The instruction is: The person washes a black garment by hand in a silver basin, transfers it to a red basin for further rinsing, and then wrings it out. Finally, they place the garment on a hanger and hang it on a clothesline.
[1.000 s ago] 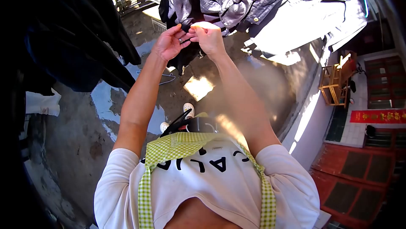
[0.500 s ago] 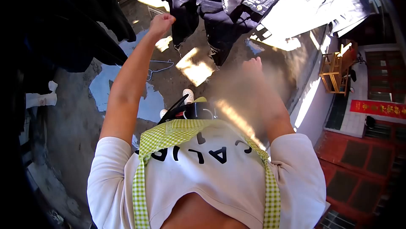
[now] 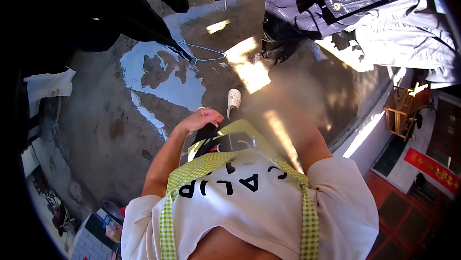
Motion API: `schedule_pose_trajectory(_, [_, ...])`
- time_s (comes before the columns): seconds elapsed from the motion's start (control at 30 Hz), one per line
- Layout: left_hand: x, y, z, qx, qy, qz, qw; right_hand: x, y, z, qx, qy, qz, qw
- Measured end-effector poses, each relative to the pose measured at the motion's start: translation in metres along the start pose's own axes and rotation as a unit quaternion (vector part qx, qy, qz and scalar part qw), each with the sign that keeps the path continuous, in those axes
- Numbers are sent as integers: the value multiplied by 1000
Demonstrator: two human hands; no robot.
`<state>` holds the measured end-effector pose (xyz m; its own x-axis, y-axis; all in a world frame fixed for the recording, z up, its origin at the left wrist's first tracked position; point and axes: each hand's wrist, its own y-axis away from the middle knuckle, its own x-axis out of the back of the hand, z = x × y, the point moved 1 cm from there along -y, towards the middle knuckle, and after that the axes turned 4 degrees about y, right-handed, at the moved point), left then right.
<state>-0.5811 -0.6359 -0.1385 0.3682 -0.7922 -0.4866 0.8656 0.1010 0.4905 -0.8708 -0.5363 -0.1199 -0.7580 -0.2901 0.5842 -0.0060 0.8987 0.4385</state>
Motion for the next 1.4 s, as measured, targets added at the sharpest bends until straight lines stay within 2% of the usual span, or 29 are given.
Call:
schedule_pose_trajectory(0.03, [-10,8,-3,10,-27,-14,1000,-31,-23,38,1,368,-59,928])
schedule_pose_trajectory(0.07, [-20,19,0,53,29,-1,998,-49,-38,49,11,322,-58,945])
schedule_pose_trajectory(0.1, [-23,23,-1,83,6,-20,996,-69,-55,58,11,313,-59,948])
schedule_pose_trajectory(0.13, [-26,26,-23,67,8,21,997,-91,-77,67,-44,293,-91,951])
schedule_pose_trajectory(0.17, [-29,32,-19,131,28,17,991,-110,-100,76,-98,272,-122,950])
schedule_pose_trajectory(0.2, [-30,31,-41,72,23,3,997,-123,-114,81,-80,235,-74,966])
schedule_pose_trajectory(0.27, [-37,34,-56,130,58,18,990,-148,-143,91,-31,162,16,986])
schedule_pose_trajectory(0.3, [-39,33,-57,131,62,25,989,-158,-171,93,-71,198,-66,975])
schedule_pose_trajectory(0.33, [-39,29,-66,184,58,19,981,-168,-195,94,-110,232,-148,955])
schedule_pose_trajectory(0.37, [-37,25,-75,198,62,17,978,-179,-210,96,-107,276,-184,937])
schedule_pose_trajectory(0.5, [-31,13,-110,220,98,21,970,-217,-270,125,-159,260,-203,930])
schedule_pose_trajectory(0.53, [-28,11,-118,227,107,25,968,-240,-284,154,-159,255,-209,930])
schedule_pose_trajectory(0.6, [-22,8,-133,239,126,31,962,-280,-310,196,-82,191,-1,978])
schedule_pose_trajectory(0.67, [-18,6,-145,254,144,37,956,-280,-351,198,-151,295,-151,931])
schedule_pose_trajectory(0.7, [-16,5,-151,262,151,42,952,-280,-367,201,-146,287,-158,933])
schedule_pose_trajectory(0.8, [-11,3,-162,284,170,51,942,-286,-400,222,-161,288,-40,943])
schedule_pose_trajectory(0.83, [-10,3,-165,291,175,53,939,-284,-405,225,-171,273,-40,946])
schedule_pose_trajectory(0.87, [-10,3,-168,296,180,52,937,-284,-405,228,-181,259,-40,948])
schedule_pose_trajectory(0.9, [-10,3,-170,302,185,49,934,-292,-396,232,-107,333,92,932])
schedule_pose_trajectory(0.93, [-10,3,-170,306,189,46,932,-299,-389,240,-113,331,86,933])
schedule_pose_trajectory(1.0, [-14,5,-171,309,192,37,931,-304,-381,250,-87,301,11,950])
schedule_pose_trajectory(1.03, [-16,7,-169,306,192,33,932,-315,-365,253,-76,392,2,917])
schedule_pose_trajectory(1.1, [-20,12,-166,303,193,25,933,-321,-321,259,-65,345,14,936])
schedule_pose_trajectory(1.13, [-22,15,-163,299,190,20,935,-342,-305,271,-131,299,83,942])
schedule_pose_trajectory(1.23, [-30,23,-160,276,178,-5,945,-340,-240,259,-5,338,175,925])
schedule_pose_trajectory(1.4, [-41,40,-153,230,147,-66,960,-295,-176,189,-4,546,100,832])
